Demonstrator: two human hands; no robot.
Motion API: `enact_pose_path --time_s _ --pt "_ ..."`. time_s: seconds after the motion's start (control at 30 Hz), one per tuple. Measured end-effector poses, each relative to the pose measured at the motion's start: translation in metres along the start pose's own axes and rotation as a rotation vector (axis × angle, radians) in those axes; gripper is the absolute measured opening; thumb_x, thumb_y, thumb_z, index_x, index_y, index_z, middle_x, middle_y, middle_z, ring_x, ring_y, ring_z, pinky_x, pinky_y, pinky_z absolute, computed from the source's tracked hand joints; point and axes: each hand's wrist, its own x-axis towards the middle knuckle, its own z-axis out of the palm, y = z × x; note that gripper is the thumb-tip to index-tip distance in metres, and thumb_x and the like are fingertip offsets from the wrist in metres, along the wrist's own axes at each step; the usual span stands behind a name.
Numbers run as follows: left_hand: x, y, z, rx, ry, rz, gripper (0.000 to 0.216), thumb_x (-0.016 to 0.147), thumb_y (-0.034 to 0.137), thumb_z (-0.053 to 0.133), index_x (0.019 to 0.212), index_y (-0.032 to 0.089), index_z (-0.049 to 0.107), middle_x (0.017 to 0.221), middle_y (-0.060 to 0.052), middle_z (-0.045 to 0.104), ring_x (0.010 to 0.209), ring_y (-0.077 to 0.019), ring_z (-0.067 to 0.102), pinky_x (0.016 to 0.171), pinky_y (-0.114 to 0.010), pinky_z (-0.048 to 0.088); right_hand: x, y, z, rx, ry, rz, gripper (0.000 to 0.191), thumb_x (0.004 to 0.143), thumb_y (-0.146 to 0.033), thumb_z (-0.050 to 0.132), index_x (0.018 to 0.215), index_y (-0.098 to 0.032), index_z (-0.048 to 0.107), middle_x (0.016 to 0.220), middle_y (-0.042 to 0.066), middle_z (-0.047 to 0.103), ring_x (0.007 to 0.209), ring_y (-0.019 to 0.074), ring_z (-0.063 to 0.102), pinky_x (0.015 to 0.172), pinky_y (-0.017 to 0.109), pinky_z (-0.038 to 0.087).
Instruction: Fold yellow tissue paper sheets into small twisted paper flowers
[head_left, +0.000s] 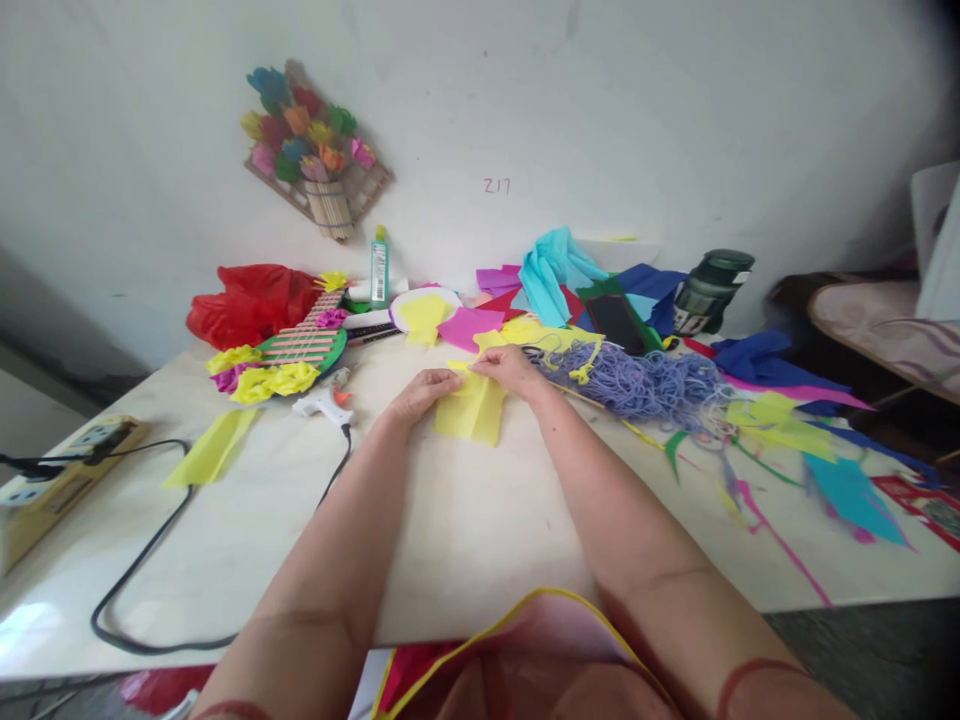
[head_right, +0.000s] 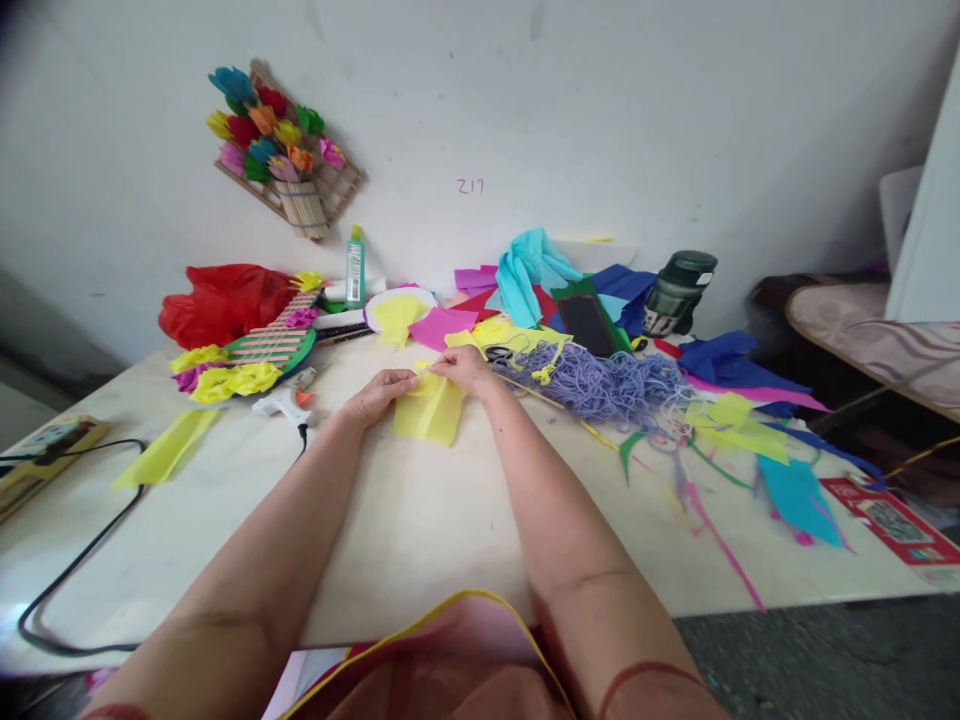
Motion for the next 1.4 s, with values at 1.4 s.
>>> enact_pose_path --time_s 1.4 --pt "0.011 -0.017 -0.009 -0.209 0.285 0.113 0.033 0.061 0.042 0.069 0.072 0.014 0.056 0.061 0.001 0.060 0.053 -0.0100 0.055 0.051 -0.021 0.042 0.002 0.008 0.011 0.296 0.138 0.185 0.024 0.058 -0.028 0.064 0.076 -0.013 0.062 0.068 0.003 0.066 0.064 0.0145 0.060 0.058 0.025 0.047"
